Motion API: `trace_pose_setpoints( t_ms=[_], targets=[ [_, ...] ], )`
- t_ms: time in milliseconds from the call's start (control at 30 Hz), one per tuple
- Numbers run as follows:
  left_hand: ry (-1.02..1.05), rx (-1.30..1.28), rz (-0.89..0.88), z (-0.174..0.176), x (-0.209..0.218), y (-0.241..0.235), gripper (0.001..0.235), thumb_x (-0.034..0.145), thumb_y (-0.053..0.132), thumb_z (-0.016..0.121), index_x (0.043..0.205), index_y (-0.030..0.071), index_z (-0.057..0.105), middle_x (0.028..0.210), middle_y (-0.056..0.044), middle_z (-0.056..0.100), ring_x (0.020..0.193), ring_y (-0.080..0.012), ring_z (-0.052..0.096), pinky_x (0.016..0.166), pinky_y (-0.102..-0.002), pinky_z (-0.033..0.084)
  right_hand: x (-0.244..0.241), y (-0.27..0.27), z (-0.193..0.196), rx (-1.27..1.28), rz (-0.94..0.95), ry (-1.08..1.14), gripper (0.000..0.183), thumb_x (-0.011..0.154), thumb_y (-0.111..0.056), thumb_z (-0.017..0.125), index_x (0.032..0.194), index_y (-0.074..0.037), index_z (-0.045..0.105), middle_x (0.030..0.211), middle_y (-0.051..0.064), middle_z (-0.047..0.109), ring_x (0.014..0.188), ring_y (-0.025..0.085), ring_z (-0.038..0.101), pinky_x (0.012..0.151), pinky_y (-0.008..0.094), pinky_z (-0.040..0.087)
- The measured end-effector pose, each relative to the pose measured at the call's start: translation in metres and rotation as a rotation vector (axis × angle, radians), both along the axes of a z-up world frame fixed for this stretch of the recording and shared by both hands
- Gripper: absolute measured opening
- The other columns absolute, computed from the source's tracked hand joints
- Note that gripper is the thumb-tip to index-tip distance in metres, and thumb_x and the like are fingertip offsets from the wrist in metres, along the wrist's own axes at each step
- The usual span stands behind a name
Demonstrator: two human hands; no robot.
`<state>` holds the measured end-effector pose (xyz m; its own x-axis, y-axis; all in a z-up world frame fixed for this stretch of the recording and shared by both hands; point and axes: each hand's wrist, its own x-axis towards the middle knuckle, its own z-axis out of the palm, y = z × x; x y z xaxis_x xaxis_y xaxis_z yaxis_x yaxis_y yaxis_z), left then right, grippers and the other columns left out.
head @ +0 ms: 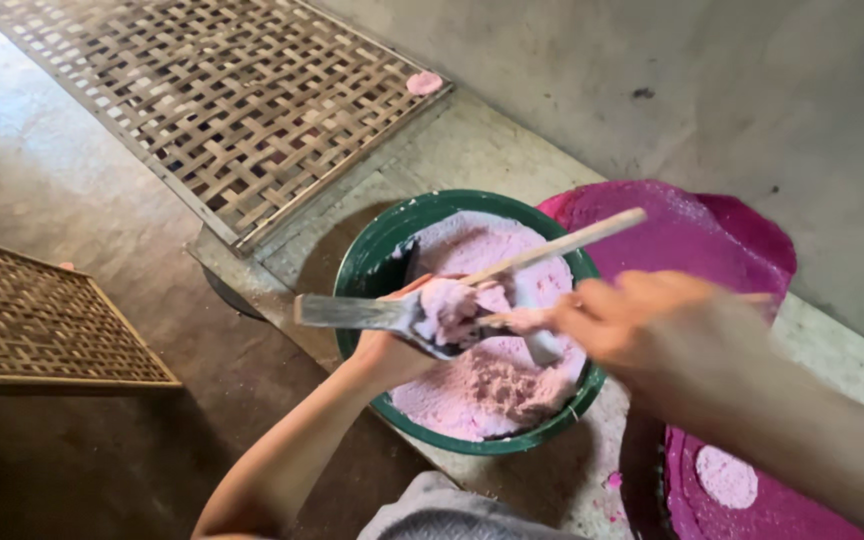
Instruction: The person prepares pink food disks by scooping pink paste from a basin using a spatula, filling a circular mold, and then pressing the mold to release the shaped disks onto purple circular sheets.
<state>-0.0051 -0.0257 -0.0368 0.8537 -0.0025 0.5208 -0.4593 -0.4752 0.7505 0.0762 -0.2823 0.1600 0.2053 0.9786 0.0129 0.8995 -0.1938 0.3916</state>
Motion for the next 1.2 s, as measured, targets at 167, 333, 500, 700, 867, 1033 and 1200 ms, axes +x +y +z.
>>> trace_pose_setpoints(
  t_ms=[167,333,500,700,867,1033,1200],
  targets=[
    [0.262,-0.561,-0.106,-0.022,0.004,-0.028,0.043,0.084,0.008,0.066,0.127,0.005,0.061,0.115,-0.008,0.070,0.105,-0.0173,0.066,0.092,-0.035,0.054,-0.028,0.059,-0.024,-0.217,0.101,-0.123,0.011,0.091,-0.013,0.064,0.098,-0.004,0.066,0.081,0.007,0.065,0.060,0.016,0.065,0.046,0.029,0.052],
    [0.271,-0.824,-0.064,-0.004,-0.002,-0.002,0.031,0.094,0.016,0.075,0.118,0.000,0.067,0.116,-0.014,0.068,0.098,-0.0225,0.062,0.081,-0.035,0.052,-0.024,0.028,0.021,-0.085,-0.127,0.127,0.020,0.083,-0.013,0.066,0.104,-0.015,0.067,0.083,0.001,0.066,0.066,0.015,0.067,0.053,0.033,0.055],
    [-0.129,0.429,0.281,0.011,-0.005,0.021,0.033,0.084,0.020,0.073,0.116,0.014,0.067,0.122,-0.006,0.068,0.110,-0.0241,0.066,0.088,-0.034,0.055,-0.013,0.023,-0.003,-0.155,-0.107,-0.019,0.014,0.082,-0.015,0.066,0.096,-0.013,0.064,0.082,0.002,0.065,0.067,0.019,0.068,0.052,0.034,0.054],
    [0.097,0.059,0.092,0.007,0.006,-0.012,0.044,0.083,0.007,0.070,0.127,0.010,0.064,0.121,-0.005,0.071,0.110,-0.0219,0.069,0.104,-0.038,0.051,-0.025,0.069,-0.069,-0.112,0.015,-0.052,0.012,0.082,-0.012,0.063,0.091,-0.004,0.063,0.074,0.006,0.065,0.058,0.020,0.068,0.047,0.033,0.054],
    [0.030,0.034,0.327,0.025,-0.008,0.021,0.018,0.084,0.010,0.078,0.101,0.013,0.072,0.107,-0.003,0.074,0.094,-0.0186,0.074,0.083,-0.033,0.061,-0.018,0.024,-0.023,0.057,-0.319,0.343,0.027,0.086,-0.009,0.062,0.112,-0.013,0.067,0.088,0.006,0.071,0.072,0.026,0.074,0.060,0.039,0.058],
    [-0.190,0.109,0.628,0.036,0.002,0.012,0.045,0.076,0.015,0.083,0.117,0.003,0.068,0.118,-0.014,0.069,0.102,-0.0292,0.070,0.086,-0.039,0.058,-0.001,0.036,-0.081,0.698,-0.279,0.922,0.034,0.100,-0.004,0.055,0.132,0.004,0.062,0.110,0.022,0.074,0.088,0.025,0.069,0.077,0.035,0.057],
    [-0.245,0.467,0.792,0.043,0.018,0.016,0.047,0.076,0.019,0.083,0.118,0.003,0.069,0.129,-0.016,0.067,0.109,-0.0337,0.067,0.092,-0.042,0.058,-0.028,0.047,-0.171,0.734,-0.366,1.197,0.046,0.098,-0.003,0.053,0.144,0.004,0.052,0.091,0.011,0.071,0.076,0.012,0.063,0.068,0.027,0.055]
  ],
)
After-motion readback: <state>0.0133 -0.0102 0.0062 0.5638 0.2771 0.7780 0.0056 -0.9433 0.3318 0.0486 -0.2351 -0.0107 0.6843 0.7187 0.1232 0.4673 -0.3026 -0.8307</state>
